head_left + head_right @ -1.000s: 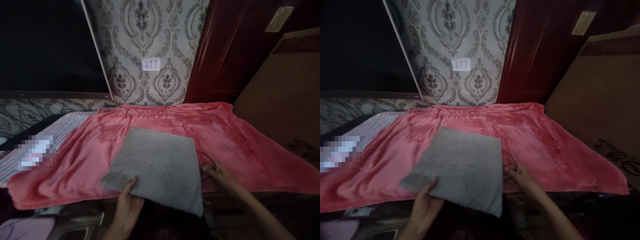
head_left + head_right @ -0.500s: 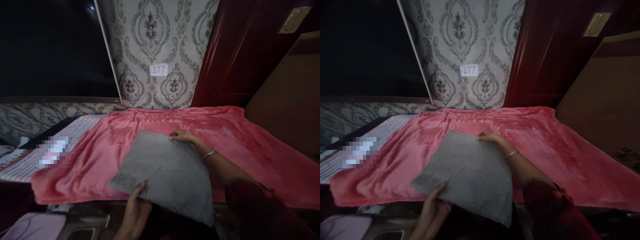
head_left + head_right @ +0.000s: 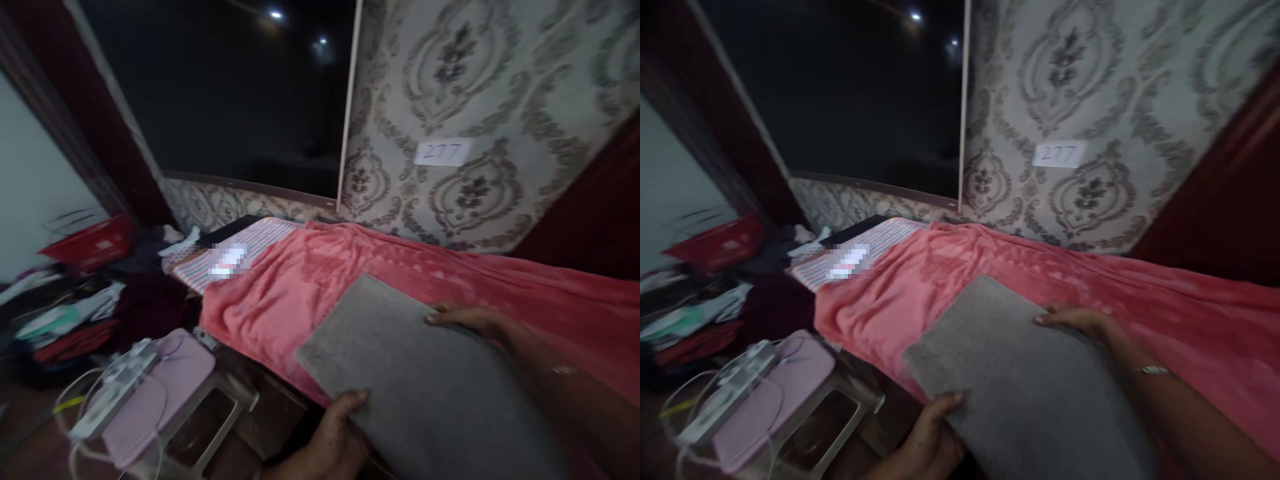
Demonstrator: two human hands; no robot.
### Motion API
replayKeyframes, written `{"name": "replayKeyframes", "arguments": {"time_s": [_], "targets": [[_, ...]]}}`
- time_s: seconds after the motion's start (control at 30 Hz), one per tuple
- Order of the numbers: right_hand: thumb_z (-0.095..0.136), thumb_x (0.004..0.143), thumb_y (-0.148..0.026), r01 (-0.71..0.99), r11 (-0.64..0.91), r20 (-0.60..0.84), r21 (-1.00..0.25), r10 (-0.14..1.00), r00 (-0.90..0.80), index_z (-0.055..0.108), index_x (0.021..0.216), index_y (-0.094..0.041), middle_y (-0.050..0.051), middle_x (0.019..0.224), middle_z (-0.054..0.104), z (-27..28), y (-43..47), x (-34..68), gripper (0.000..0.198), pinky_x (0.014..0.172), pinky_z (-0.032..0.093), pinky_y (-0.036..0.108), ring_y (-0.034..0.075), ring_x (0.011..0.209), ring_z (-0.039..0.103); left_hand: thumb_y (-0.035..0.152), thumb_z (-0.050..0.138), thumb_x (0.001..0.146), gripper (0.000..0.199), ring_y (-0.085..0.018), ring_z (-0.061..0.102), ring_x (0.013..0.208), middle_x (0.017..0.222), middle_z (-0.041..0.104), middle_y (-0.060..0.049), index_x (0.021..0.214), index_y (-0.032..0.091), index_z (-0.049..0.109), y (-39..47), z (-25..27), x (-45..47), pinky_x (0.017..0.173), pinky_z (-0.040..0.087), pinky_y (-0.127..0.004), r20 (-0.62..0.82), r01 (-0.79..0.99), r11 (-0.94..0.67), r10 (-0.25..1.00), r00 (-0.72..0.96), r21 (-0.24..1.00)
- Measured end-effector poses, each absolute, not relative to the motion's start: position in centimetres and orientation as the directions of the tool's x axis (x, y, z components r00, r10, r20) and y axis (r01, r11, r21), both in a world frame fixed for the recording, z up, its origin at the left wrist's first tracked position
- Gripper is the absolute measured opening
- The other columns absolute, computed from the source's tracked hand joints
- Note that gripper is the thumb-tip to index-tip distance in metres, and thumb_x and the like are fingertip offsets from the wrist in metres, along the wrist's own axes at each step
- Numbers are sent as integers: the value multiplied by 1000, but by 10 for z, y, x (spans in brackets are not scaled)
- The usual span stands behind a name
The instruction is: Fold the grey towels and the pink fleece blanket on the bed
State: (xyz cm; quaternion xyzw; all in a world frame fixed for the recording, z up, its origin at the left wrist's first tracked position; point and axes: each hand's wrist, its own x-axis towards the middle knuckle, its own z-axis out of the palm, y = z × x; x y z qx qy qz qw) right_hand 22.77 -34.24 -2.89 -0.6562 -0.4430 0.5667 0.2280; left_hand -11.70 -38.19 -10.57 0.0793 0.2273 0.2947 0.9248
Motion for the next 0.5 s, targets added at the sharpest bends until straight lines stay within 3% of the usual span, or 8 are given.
{"name": "replayKeyframes", "arguments": {"time_s": [0.1, 0.23, 0.37, 0.5], "targets": [[83, 63, -53, 135, -541, -555, -830, 824, -114, 76, 107, -24, 16, 115, 73, -34, -349, 221, 53, 92, 56, 40, 35, 108, 69, 29, 75, 68, 40, -34, 57, 128, 106, 75, -15, 104, 11, 71, -380, -109, -118, 115, 36, -47, -250, -479, 812, 566, 785, 334], [85, 56, -46, -9, -521, -521, -853, 853, -23, 68, 128, -30, 16, 119, 71, -31, -360, 207, 75, 92, 58, 43, 38, 113, 66, 35, 71, 70, 39, -34, 59, 125, 104, 75, -13, 103, 13, 72, -381, -108, -120, 114, 35, -48, -186, -454, 793, 558, 809, 407], [87, 50, -36, 32, -496, -489, -868, 863, 123, 66, 127, -35, 16, 117, 71, -22, -372, 213, 80, 88, 61, 45, 40, 112, 66, 29, 68, 67, 41, -32, 64, 113, 103, 75, -12, 104, 12, 72, -371, -89, -122, 106, 42, -44, -316, -431, 795, 578, 753, 428], [88, 46, -36, -31, -414, -395, -910, 840, 372, 68, 119, -39, 19, 110, 72, -4, -398, 228, 75, 77, 64, 50, 42, 97, 70, 19, 67, 66, 32, -24, 67, 89, 93, 74, -10, 97, 10, 72, -324, -41, -119, 95, 49, -37, -421, -370, 778, 598, 682, 507]]}}
